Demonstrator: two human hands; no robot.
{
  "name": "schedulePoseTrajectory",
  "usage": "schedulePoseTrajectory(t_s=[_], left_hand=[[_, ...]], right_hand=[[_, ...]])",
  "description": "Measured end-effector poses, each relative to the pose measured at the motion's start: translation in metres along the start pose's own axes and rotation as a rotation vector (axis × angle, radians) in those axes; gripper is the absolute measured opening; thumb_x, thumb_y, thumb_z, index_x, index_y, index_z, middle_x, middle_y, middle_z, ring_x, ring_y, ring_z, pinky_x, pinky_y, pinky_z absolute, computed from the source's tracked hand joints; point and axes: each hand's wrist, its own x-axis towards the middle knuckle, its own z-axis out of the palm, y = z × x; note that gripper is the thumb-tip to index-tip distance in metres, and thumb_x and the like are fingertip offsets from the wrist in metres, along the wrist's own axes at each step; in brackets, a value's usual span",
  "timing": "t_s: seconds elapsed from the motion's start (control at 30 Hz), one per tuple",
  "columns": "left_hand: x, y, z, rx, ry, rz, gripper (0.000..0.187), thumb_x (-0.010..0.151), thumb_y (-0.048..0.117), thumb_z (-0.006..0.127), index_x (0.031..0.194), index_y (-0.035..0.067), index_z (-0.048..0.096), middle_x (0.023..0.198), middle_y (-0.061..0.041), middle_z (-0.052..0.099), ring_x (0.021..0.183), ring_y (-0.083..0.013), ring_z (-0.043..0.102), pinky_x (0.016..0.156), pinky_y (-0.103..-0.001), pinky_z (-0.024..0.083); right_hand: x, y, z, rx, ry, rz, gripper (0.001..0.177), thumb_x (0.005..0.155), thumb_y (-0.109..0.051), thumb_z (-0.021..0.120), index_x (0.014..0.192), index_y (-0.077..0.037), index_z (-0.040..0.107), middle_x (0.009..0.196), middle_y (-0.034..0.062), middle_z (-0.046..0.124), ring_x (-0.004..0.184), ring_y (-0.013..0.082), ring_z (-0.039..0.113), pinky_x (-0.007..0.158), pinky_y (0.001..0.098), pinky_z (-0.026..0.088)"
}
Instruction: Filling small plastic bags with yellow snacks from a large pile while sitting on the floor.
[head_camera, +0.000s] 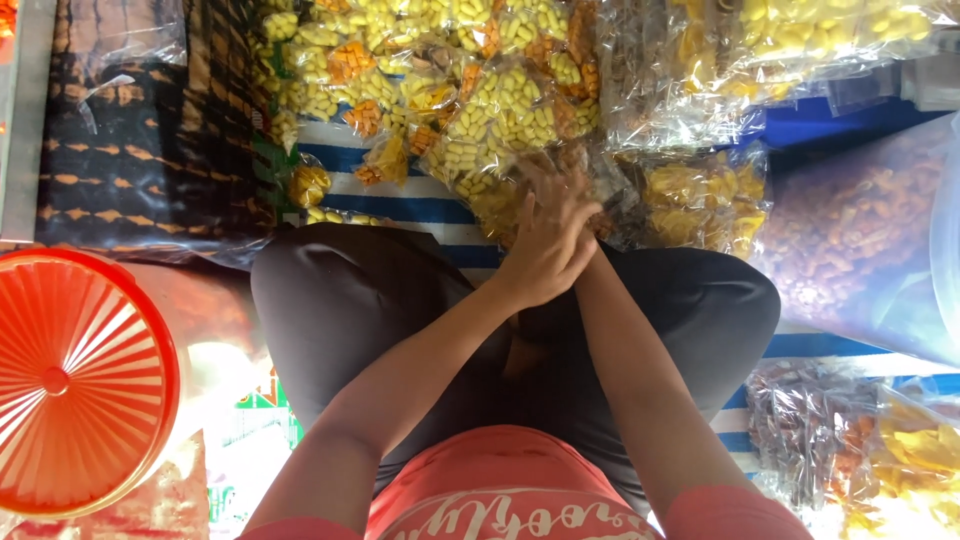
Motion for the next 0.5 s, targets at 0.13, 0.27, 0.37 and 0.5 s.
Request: schedulePoseTrajectory(t_s=[0.13, 0.27, 0.37, 0.5], left_hand=[[0.019, -0.028, -0.011, 0.003, 0.154, -0.29, 0.051, 0.107, 0.047, 0.031, 0.144, 0.015, 0.046, 0.16, -0.019, 0.031, 0.151, -0.0399, 0.025, 0.118, -0.065, 0.017], [0.015, -0.07, -0.012, 0.169, 0.044, -0.565, 0.051, 0.112, 0.035, 0.037, 0.159, 0.016, 0.036, 0.166, -0.023, 0.016, 0.154, -0.0483, 0.011, 0.114, -0.077, 0.013], [0.011, -0.096, 0.003, 0.113, -0.12, -0.723, 0.056, 0.112, 0.044, 0.031, 0.163, 0.023, 0.029, 0.17, -0.021, 0.005, 0.154, -0.0508, 0.004, 0.111, -0.079, 0.012], [0.003, -0.097, 0.007, 0.073, -0.245, -0.79, 0.062, 0.109, 0.053, 0.028, 0.166, 0.029, 0.02, 0.17, -0.021, 0.005, 0.152, -0.0546, 0.013, 0.107, -0.081, 0.021]], right_hand=[[-0.025, 0.061, 0.008, -0.021, -0.015, -0.061, 0.048, 0.098, -0.031, 0.075, 0.136, -0.006, 0.062, 0.134, 0.0092, 0.056, 0.128, 0.0315, 0.054, 0.092, 0.0338, 0.058], [0.012, 0.021, 0.012, -0.29, 0.011, -0.169, 0.044, 0.098, -0.028, 0.075, 0.132, -0.002, 0.065, 0.135, 0.0185, 0.055, 0.13, 0.0343, 0.052, 0.097, 0.0371, 0.056], [0.003, -0.04, -0.04, -0.208, -0.118, -0.088, 0.046, 0.105, -0.023, 0.064, 0.141, 0.004, 0.058, 0.136, 0.0124, 0.055, 0.133, 0.0216, 0.051, 0.107, 0.0303, 0.04], [0.012, 0.015, 0.005, -0.527, -0.065, -0.031, 0.049, 0.104, -0.033, 0.064, 0.139, 0.002, 0.061, 0.144, 0.0121, 0.055, 0.134, 0.0235, 0.05, 0.112, 0.0413, 0.041]])
